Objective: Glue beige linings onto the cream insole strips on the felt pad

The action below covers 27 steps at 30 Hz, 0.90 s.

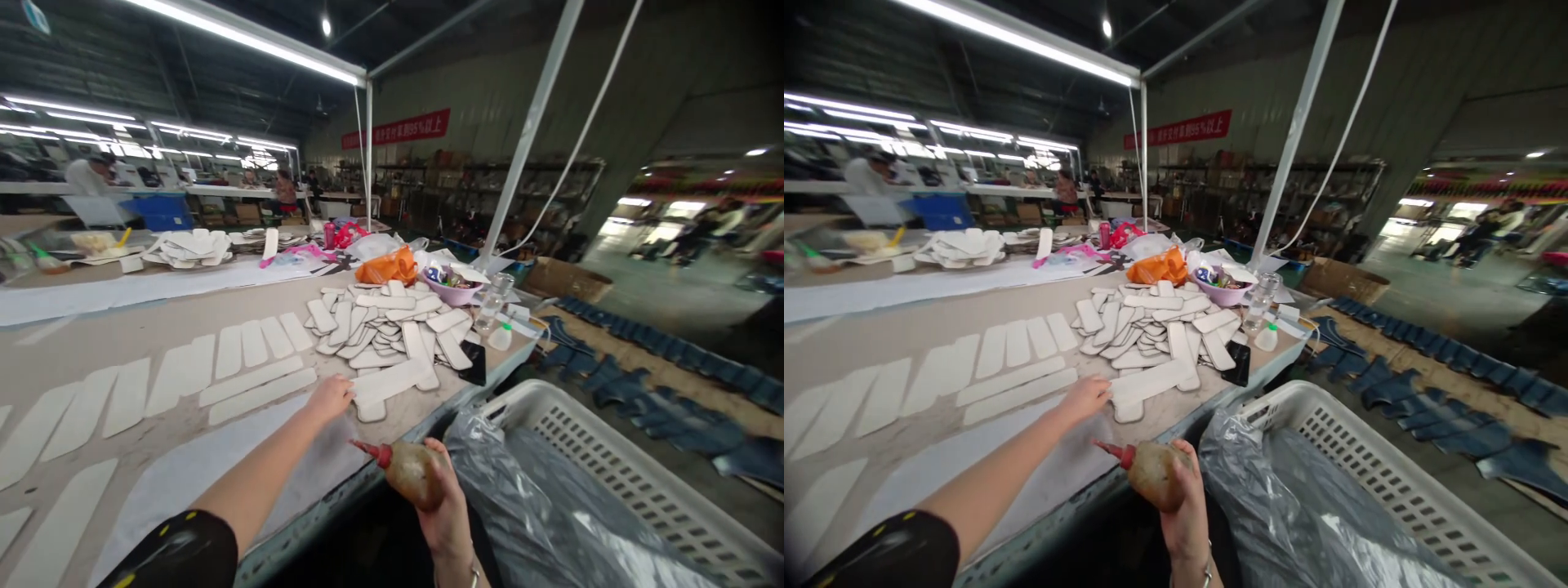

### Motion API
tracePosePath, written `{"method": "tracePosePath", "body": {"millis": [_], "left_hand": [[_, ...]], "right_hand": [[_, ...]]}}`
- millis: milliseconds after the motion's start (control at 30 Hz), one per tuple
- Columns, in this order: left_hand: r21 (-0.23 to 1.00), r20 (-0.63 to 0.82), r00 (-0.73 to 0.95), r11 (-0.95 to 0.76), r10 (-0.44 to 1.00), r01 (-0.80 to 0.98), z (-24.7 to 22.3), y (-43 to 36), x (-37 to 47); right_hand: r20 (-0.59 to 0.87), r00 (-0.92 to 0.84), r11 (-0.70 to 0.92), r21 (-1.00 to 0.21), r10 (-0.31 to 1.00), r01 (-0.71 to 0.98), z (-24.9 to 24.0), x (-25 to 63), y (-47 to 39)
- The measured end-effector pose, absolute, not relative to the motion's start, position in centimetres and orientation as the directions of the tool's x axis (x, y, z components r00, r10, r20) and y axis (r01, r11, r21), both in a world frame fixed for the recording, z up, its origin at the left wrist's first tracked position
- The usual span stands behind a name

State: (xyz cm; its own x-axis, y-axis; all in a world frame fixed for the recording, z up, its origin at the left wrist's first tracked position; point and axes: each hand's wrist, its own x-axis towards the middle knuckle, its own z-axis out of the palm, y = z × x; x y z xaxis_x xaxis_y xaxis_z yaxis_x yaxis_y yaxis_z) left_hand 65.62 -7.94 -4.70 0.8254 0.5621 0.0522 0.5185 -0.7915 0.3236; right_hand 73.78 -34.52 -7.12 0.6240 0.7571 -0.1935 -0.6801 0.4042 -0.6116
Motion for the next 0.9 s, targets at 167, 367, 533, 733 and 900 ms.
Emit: {"method": "tracePosePath", "body": {"millis": [167, 367, 533, 733, 900], "left_hand": [[0.244, -0.069, 0.825, -0.792, 0.561, 0.559, -5.6, -7.3, 67.9], [0.184, -0.184, 0.780, -0.758, 0.598, 0.626, -5.5, -6.6, 69.4], [0.176, -0.195, 0.757, -0.737, 0.624, 0.653, -5.1, -6.2, 69.7], [0.190, -0.099, 0.744, -0.721, 0.661, 0.666, -4.0, -5.9, 67.3], [0.201, -0.026, 0.748, -0.729, 0.664, 0.654, -3.1, -6.2, 65.0]], "right_hand": [[-0.189, 0.597, 0.386, -0.607, 0.779, -0.695, -7.3, 74.2, -34.4], [-0.171, 0.563, 0.368, -0.599, 0.809, -0.711, -6.9, 74.1, -34.4], [-0.171, 0.568, 0.373, -0.600, 0.805, -0.708, -6.8, 74.1, -34.4], [-0.167, 0.598, 0.394, -0.611, 0.784, -0.687, -7.0, 74.2, -34.5], [-0.158, 0.588, 0.386, -0.615, 0.794, -0.687, -6.8, 73.8, -34.3]]}}
